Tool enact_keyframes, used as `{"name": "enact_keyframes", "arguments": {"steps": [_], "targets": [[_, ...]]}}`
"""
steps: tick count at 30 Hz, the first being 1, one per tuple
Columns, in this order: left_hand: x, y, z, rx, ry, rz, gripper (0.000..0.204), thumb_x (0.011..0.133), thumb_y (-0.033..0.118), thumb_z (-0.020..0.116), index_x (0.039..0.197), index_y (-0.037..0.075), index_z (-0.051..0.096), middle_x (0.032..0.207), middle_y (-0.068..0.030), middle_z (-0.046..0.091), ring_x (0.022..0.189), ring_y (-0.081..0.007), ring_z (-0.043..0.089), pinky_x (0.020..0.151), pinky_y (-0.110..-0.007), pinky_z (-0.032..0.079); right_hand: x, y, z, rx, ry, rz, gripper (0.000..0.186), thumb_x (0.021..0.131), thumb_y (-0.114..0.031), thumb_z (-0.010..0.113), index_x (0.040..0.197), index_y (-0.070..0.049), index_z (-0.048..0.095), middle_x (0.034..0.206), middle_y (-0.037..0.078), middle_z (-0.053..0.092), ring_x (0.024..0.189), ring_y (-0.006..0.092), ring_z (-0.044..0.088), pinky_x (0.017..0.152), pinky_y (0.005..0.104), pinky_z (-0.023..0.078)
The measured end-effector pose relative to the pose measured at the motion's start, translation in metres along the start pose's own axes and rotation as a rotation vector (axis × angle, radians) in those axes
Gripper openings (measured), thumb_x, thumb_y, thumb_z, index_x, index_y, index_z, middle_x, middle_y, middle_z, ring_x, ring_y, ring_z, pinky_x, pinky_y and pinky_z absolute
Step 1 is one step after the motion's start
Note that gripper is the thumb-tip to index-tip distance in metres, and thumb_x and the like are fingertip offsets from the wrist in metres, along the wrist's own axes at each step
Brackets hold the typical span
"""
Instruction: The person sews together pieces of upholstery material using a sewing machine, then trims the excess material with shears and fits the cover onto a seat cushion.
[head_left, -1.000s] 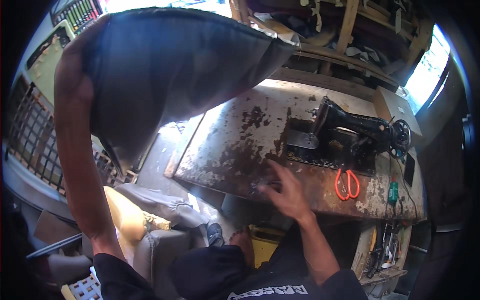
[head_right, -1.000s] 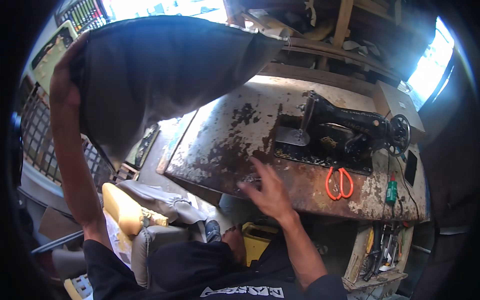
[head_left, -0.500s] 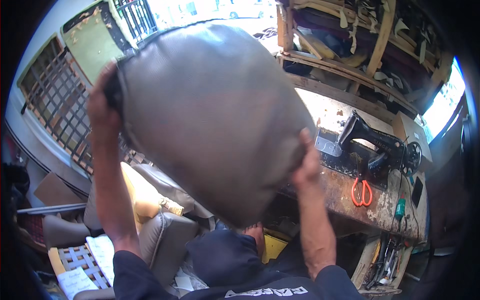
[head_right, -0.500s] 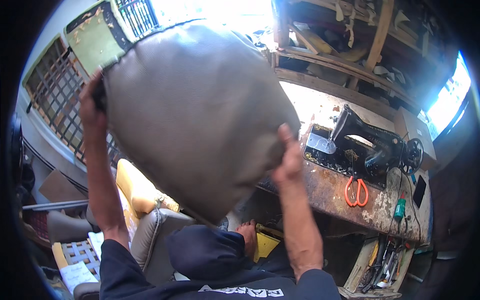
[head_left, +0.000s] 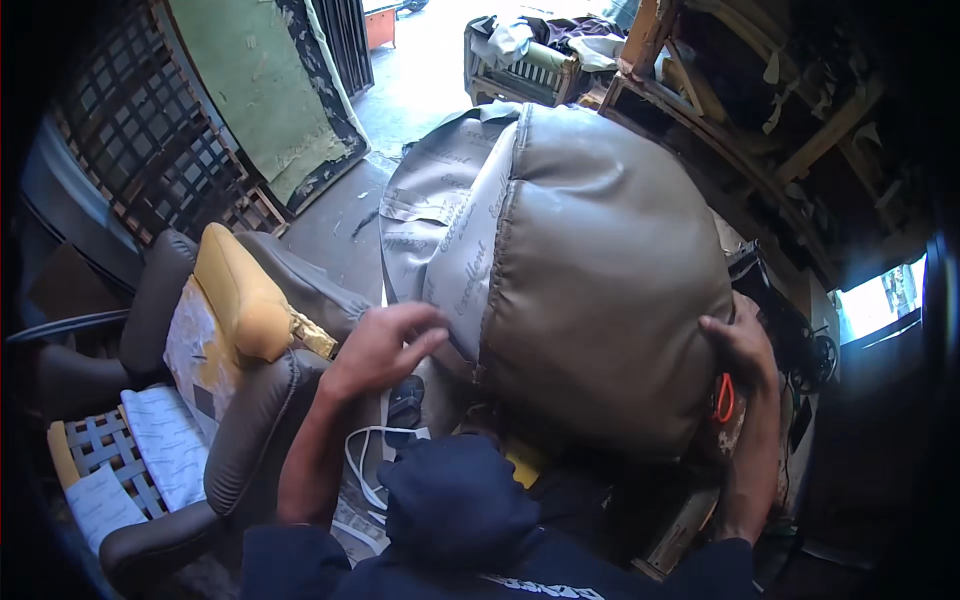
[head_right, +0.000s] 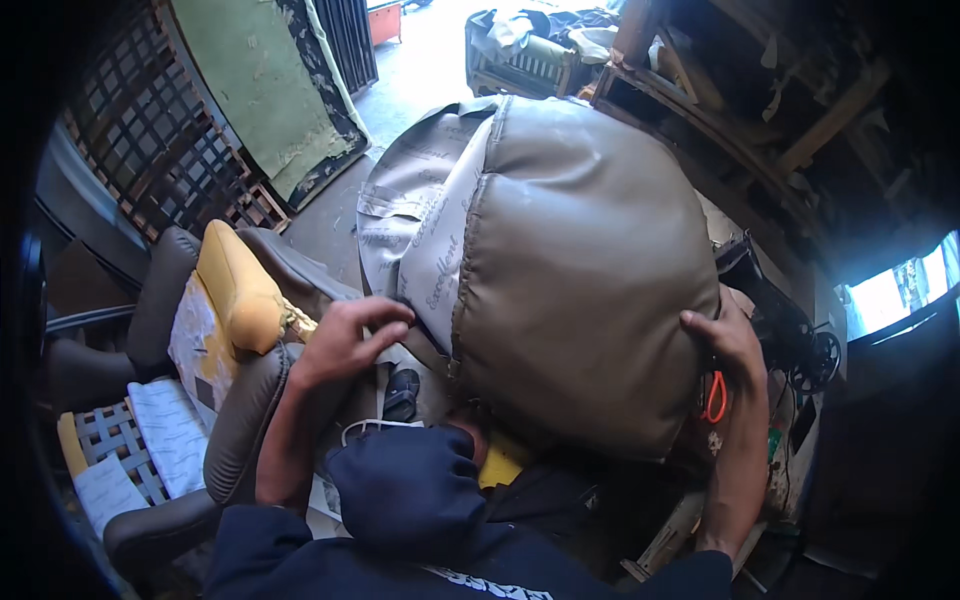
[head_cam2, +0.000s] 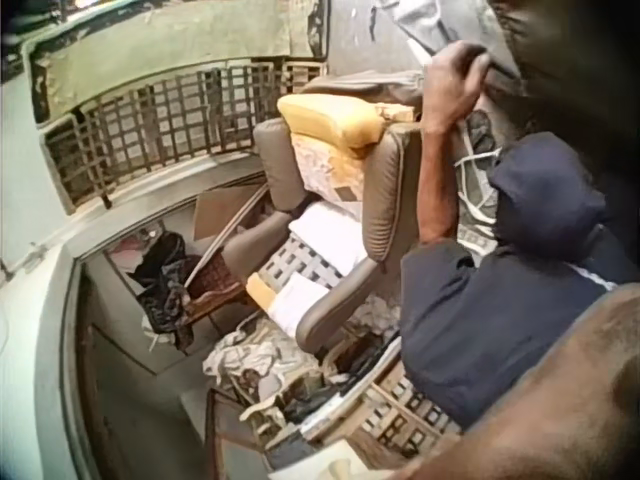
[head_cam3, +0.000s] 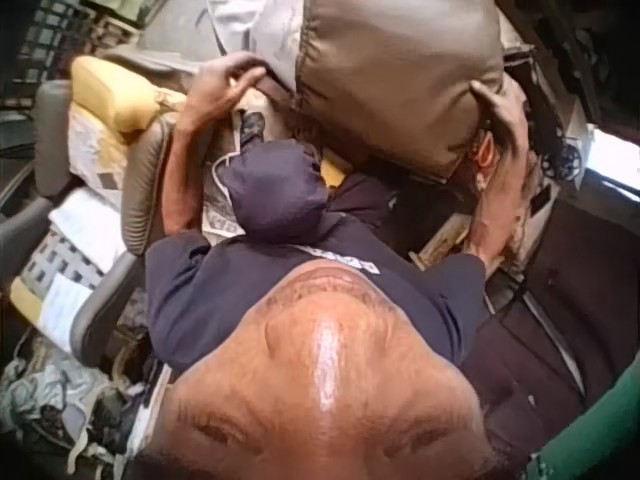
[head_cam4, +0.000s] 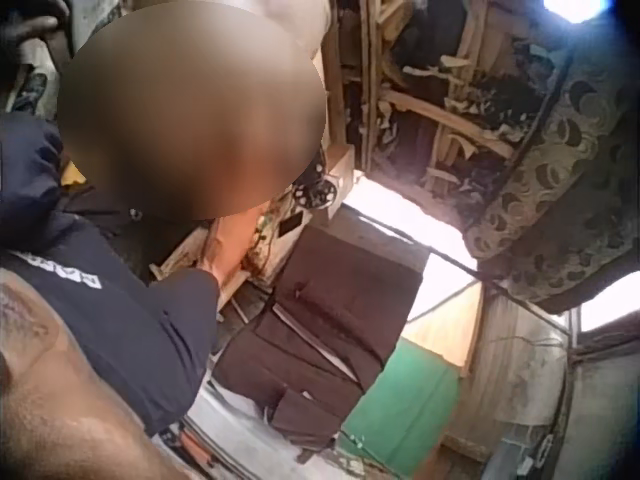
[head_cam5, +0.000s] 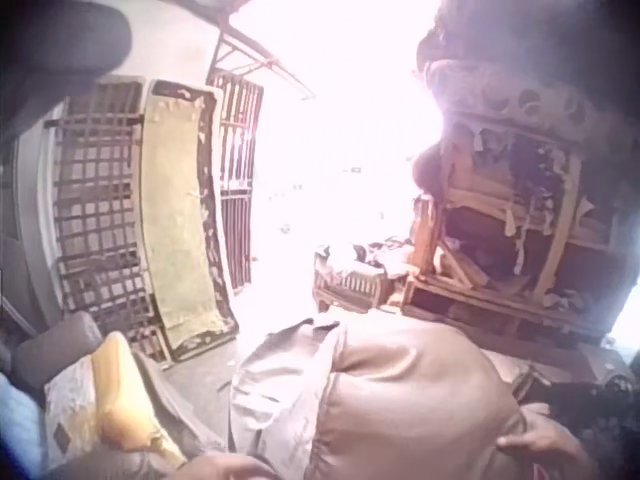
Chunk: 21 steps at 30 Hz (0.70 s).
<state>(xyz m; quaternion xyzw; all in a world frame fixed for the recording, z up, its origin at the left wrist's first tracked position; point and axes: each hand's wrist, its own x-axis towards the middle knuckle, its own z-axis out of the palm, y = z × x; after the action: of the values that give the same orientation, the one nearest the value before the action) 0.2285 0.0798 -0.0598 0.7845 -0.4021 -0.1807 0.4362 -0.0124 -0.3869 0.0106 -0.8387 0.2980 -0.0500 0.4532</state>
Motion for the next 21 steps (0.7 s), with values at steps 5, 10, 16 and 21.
{"name": "enact_keyframes", "arguments": {"steps": [5,10,16,21], "targets": [[0.087,-0.014,0.029,-0.236,0.245,-0.093,0.036,0.106,0.022,0.065,0.132,-0.002,0.064,0.105,-0.0093,0.075,0.093,-0.0129,0.071,0.082,-0.030,0.058,-0.008,0.018,0.013,0.249,0.053,0.019,0.085,0.084,-0.021,0.088,0.153,0.002,0.046,0.139,0.015,0.065,0.126,0.0249,0.063,0.110,0.0370,0.047],[0.170,-0.027,0.058,-0.441,0.104,-0.356,0.037,0.104,0.029,0.071,0.127,0.000,0.067,0.109,-0.0060,0.075,0.092,-0.0118,0.069,0.081,-0.028,0.056,-0.009,0.027,0.024,0.277,0.064,0.017,0.079,0.092,-0.023,0.083,0.156,0.003,0.043,0.147,0.016,0.059,0.127,0.0255,0.062,0.110,0.0366,0.048],[0.169,0.006,0.055,-0.882,0.154,-0.151,0.037,0.103,0.031,0.073,0.117,-0.003,0.070,0.103,-0.0051,0.075,0.087,-0.0101,0.067,0.079,-0.027,0.055,-0.007,0.036,0.024,0.423,0.204,-0.072,0.063,0.103,-0.029,0.073,0.151,0.003,0.049,0.141,0.014,0.064,0.122,0.0214,0.065,0.107,0.0334,0.049],[0.168,0.025,0.016,-1.177,0.268,-0.067,0.029,0.107,0.029,0.067,0.117,0.002,0.067,0.105,-0.0058,0.073,0.091,-0.0112,0.068,0.083,-0.028,0.057,0.004,-0.023,0.012,0.681,0.289,-0.387,0.053,0.103,-0.022,0.073,0.145,0.005,0.056,0.132,0.012,0.069,0.113,0.0172,0.068,0.102,0.0299,0.052]]}}
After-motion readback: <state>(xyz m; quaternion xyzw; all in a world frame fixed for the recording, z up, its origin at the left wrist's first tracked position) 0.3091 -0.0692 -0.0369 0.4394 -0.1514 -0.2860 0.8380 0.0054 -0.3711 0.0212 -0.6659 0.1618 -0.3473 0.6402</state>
